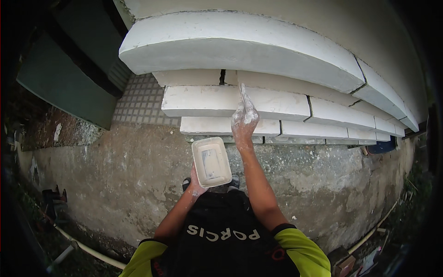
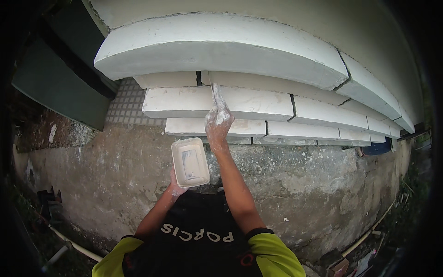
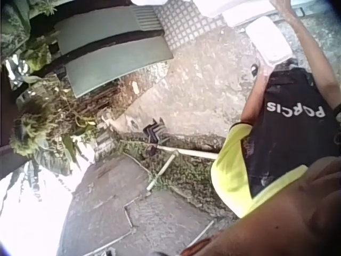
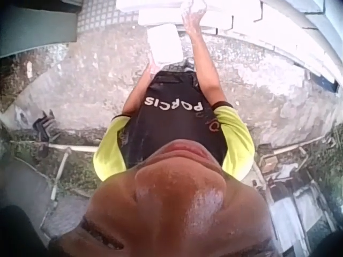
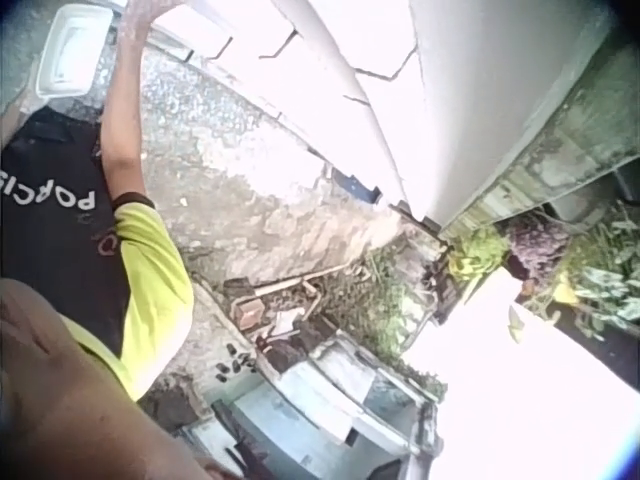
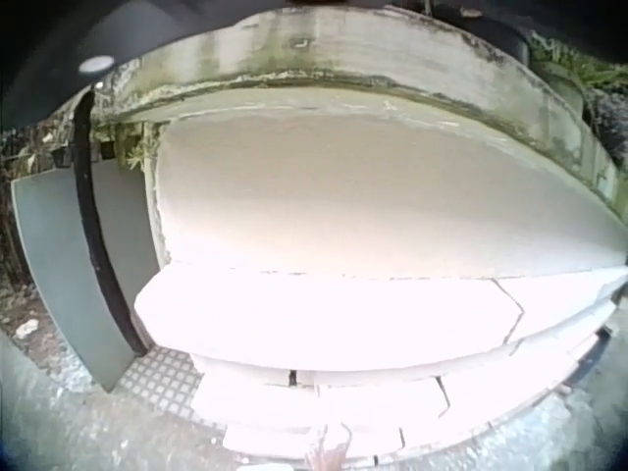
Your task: Plastering and smoothing the corners and surfaces of an exterior architectural feature using a putty knife.
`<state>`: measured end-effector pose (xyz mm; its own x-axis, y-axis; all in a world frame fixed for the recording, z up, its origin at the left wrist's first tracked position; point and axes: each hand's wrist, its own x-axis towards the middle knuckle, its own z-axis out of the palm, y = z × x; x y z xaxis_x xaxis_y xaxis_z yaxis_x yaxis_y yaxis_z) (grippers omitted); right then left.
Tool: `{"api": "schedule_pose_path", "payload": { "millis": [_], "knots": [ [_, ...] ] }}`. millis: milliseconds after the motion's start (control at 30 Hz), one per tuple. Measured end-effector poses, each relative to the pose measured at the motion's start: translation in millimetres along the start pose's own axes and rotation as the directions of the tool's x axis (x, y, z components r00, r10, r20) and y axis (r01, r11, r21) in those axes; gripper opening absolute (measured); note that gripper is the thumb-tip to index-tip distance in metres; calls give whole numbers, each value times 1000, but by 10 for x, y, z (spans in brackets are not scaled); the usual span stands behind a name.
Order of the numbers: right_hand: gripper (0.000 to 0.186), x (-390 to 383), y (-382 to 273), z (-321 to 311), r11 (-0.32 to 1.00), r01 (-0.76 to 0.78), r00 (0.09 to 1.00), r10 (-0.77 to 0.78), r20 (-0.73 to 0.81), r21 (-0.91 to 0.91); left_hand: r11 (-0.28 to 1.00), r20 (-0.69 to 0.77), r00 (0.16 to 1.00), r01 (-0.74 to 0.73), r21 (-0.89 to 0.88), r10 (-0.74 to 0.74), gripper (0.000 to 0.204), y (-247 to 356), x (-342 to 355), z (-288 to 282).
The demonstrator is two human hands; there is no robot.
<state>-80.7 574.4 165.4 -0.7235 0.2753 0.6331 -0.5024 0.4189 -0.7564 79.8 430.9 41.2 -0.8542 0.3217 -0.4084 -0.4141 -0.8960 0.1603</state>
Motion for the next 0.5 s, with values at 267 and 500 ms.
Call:
{"api": "schedule_pose_path", "payload": {
  "millis": [267,500],
  "knots": [
    [37,341,242,-506,970,-131,922,45,-383,-203,1000,-23,1000,-7,26,7,60,638,-65,-358],
    [33,37,146,-48,973,-187,963,154,-223,-138,985,3,997,-81,150,82,65,1003,-134,-35]
  ]
}}
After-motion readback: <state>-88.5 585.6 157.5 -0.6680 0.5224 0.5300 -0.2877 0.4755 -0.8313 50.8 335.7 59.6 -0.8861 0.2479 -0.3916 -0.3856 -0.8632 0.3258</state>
